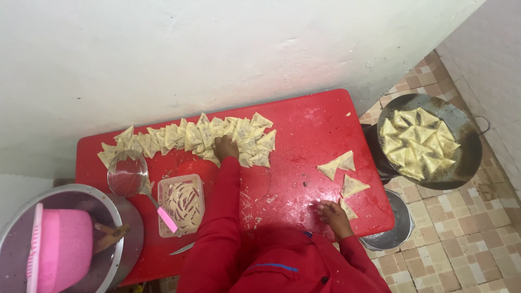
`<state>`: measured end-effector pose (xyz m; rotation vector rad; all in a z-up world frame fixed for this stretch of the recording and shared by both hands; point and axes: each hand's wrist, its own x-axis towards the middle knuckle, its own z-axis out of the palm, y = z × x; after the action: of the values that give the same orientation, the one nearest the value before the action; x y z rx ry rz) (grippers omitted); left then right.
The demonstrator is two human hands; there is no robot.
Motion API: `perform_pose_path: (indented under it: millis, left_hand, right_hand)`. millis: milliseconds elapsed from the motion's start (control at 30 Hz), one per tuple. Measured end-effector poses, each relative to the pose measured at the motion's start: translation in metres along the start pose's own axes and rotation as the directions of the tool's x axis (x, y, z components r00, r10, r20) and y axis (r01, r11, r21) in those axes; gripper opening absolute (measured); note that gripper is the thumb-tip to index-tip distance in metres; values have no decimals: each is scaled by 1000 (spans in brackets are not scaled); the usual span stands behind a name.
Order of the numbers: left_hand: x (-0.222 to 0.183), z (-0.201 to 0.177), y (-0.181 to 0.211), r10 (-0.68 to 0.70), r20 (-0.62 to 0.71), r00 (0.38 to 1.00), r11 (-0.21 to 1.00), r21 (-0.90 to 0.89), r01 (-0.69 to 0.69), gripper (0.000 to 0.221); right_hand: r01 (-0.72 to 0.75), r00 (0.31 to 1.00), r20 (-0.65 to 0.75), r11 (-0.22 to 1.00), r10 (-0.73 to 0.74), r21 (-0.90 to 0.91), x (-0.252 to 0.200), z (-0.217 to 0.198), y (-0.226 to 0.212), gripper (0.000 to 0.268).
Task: Fold samosa dough and place into a large pan of oil for frying
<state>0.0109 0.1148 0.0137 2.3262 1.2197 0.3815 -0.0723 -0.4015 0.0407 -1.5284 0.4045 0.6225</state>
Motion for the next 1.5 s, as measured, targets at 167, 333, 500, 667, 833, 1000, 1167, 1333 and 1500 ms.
perform_pose_path:
  millis: [167,333,500,667,833,1000,1167,1333,1500]
  left_hand:
    - [-60,14,-25,18,-86,996,925,-378,-49,28]
    - [-211,-37,-94,-239,230,943,375,-874,309,43]
    - [-346,-130,-184,-413,446,794,115,-839,531,60]
    - [-394,-214,-199,-697,456,554,-76,-815,575,30]
    - [-405,-270,-213,-787,457,414,-277,-862,425,36]
    - [-406,-291,-236,-782,460,420,-313,-873,374,45]
    - [-382,-261,-258,-738,420,529,-258,-899,354,35]
    - [-349,-250,-243,-632,447,632,-216,-886,411,49]
    - [-304,-235,-195,-433,496,753,-246,-868,431,40]
  right_hand:
    - [41,998,59,996,-37,-79,7,24,-12,42]
    - [285,947,273,831,-168,-477,9,108,-56,37]
    - [817,573,793,219,-207,-533,-55,281,-93,56]
    - [933,-43,997,-360,-63,18,-46,419,-35,115]
    - [799,74,913,-572,401,187,-52,490,16,145]
    - [741,301,786,-651,540,164,-82,497,16,108]
    - [832,322,770,-553,551,49,-117,493,-27,96]
    - [935,249,949,-302,194,-184,-56,454,-32,78]
    - [572,295,954,809,-50,-135,-77,372,-78,33]
